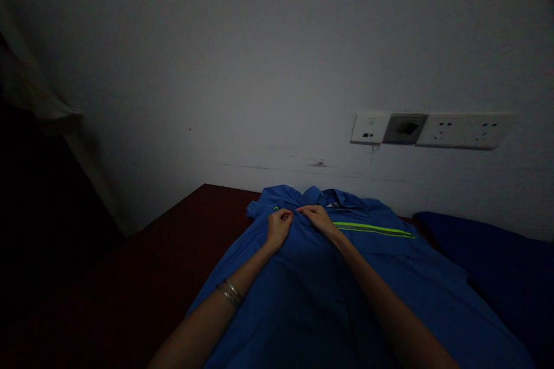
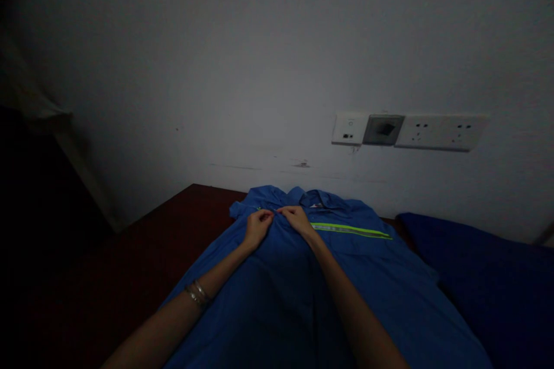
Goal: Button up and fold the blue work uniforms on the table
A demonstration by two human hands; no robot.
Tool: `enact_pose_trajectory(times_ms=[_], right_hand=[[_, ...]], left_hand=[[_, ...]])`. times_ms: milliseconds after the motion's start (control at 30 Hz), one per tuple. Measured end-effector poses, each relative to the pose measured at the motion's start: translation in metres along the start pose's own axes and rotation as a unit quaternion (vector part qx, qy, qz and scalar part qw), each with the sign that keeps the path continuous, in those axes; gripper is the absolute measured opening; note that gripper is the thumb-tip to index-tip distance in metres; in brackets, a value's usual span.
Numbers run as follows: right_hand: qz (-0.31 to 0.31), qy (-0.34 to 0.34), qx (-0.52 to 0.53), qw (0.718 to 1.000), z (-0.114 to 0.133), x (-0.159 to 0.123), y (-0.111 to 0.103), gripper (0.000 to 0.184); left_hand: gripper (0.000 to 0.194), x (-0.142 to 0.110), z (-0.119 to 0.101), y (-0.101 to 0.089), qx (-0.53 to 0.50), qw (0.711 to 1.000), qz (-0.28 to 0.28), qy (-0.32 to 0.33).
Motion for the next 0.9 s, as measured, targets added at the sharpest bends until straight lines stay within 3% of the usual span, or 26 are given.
enact_pose_trajectory(times_ms=[133,300,733,900], right_hand=[[0.022,0.046,0.054,0.997,-0.005,0.000,-0.001,0.029],[0.021,-0.008,0.057,0.998,-0.001,0.002,-0.001,0.023],[0.010,-0.068,0.032,0.997,0.003,0.000,0.006,0.029],[0.018,-0.071,0.040,0.996,0.003,0.000,0.010,0.028]], left_hand=[[0.013,0.000,0.000,0.001,-0.009,1.000,0.005,0.005],[0.012,-0.001,-0.001,-0.001,-0.008,1.000,-0.001,0.007],[0.003,0.000,0.001,-0.001,-0.056,0.998,-0.009,0.010],[0.010,-0.002,-0.002,-0.003,-0.069,0.998,-0.014,0.007]])
Point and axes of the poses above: each hand's wrist, its own x-axis towards the middle knuckle, its own y-axis out of the palm, z = x × y, the point moved 5 cm from there along x, towards the middle knuckle, and after that the axes turned 6 degrees about -y, right-handed, at the moved point
